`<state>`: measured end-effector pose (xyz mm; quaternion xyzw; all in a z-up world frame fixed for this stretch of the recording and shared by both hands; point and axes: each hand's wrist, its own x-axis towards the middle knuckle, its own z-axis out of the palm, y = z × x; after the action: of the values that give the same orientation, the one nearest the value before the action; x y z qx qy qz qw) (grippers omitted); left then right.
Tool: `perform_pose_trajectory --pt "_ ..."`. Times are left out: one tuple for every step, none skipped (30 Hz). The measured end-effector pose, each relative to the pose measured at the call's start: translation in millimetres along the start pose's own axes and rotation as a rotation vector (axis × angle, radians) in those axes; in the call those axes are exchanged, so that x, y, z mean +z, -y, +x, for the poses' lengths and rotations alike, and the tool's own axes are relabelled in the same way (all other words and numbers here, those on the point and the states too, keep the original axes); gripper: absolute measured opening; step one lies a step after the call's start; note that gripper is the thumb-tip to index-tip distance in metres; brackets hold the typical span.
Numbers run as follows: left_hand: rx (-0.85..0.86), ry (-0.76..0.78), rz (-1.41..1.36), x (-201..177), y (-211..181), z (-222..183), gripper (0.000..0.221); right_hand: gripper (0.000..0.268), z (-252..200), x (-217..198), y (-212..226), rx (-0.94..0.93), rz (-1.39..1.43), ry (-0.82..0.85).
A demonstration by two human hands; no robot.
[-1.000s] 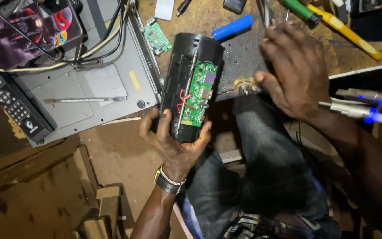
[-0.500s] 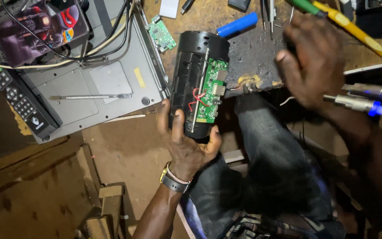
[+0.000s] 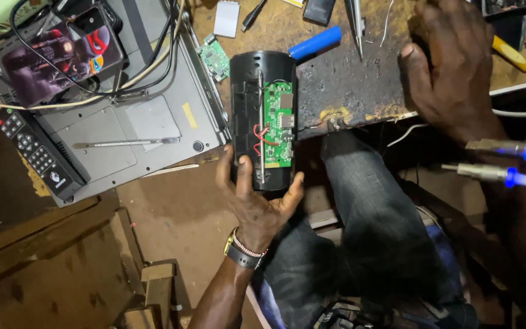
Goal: Repairing a portable speaker by removing debris and repositioning the internal circuit board and battery.
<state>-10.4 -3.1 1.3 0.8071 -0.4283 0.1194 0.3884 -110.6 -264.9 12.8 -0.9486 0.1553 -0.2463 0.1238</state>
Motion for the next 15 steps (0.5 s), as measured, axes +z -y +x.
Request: perform_pose_trajectory --pt "0.001 -0.001 -0.001 0.2 0.2 -0.2 0.080 0.037 2.1 -2.6 2.8 0.000 -0.001 -0.001" --pt "-0.002 -0.004 -0.004 0.3 0.5 -0.3 0.081 0.040 4.3 -5.3 5.6 0.009 -0.012 0.027" --pt "-0.004 -0.007 -0.006 0.5 1.0 -0.2 0.081 0.043 6.4 -7.7 8.5 0.019 -0.023 0.055" --pt "-0.002 -0.007 -0.008 0.3 1.1 0.9 0.081 0.043 6.8 -8.0 8.3 0.020 -0.024 0.054" --pt "0.001 -0.008 -0.002 -0.1 1.0 1.7 0.080 0.040 6.9 -8.5 8.3 0.024 -0.006 0.057" --pt "0.005 -0.010 0.004 -0.6 1.1 2.3 0.079 0.038 6.9 -8.8 8.4 0.027 0.013 0.060" --pt "0.005 -0.008 0.004 0.2 2.8 2.5 0.079 0.038 9.8 -9.0 8.0 0.029 0.014 0.061" --pt "0.009 -0.020 -0.013 1.0 4.6 2.7 0.079 0.037 12.7 -9.1 7.7 0.040 0.068 0.034" --pt "0.013 -0.032 -0.030 1.7 6.4 2.7 0.078 0.044 15.6 -9.3 7.5 0.051 0.122 0.007" --pt "0.014 -0.030 -0.030 1.2 5.9 2.7 0.078 0.044 12.4 -8.7 2.6 0.052 0.123 0.007" --pt "0.014 -0.025 -0.028 0.6 5.6 3.2 0.078 0.036 9.7 -8.0 -2.3 0.051 0.082 -0.020" --pt "0.014 -0.021 -0.025 0.0 5.4 3.7 0.079 0.029 7.0 -7.2 -7.2 0.049 0.041 -0.046" --pt "0.015 -0.021 -0.026 -0.2 5.5 3.3 0.079 0.029 7.1 -6.6 -8.7 0.049 0.039 -0.046" --pt "0.012 -0.019 -0.029 -0.2 5.6 2.8 0.080 0.027 7.2 -6.0 -10.3 0.008 0.020 -0.064" --pt "0.010 -0.015 -0.032 -0.2 5.7 2.4 0.081 0.026 7.0 -5.3 -11.9 -0.031 0.001 -0.081"
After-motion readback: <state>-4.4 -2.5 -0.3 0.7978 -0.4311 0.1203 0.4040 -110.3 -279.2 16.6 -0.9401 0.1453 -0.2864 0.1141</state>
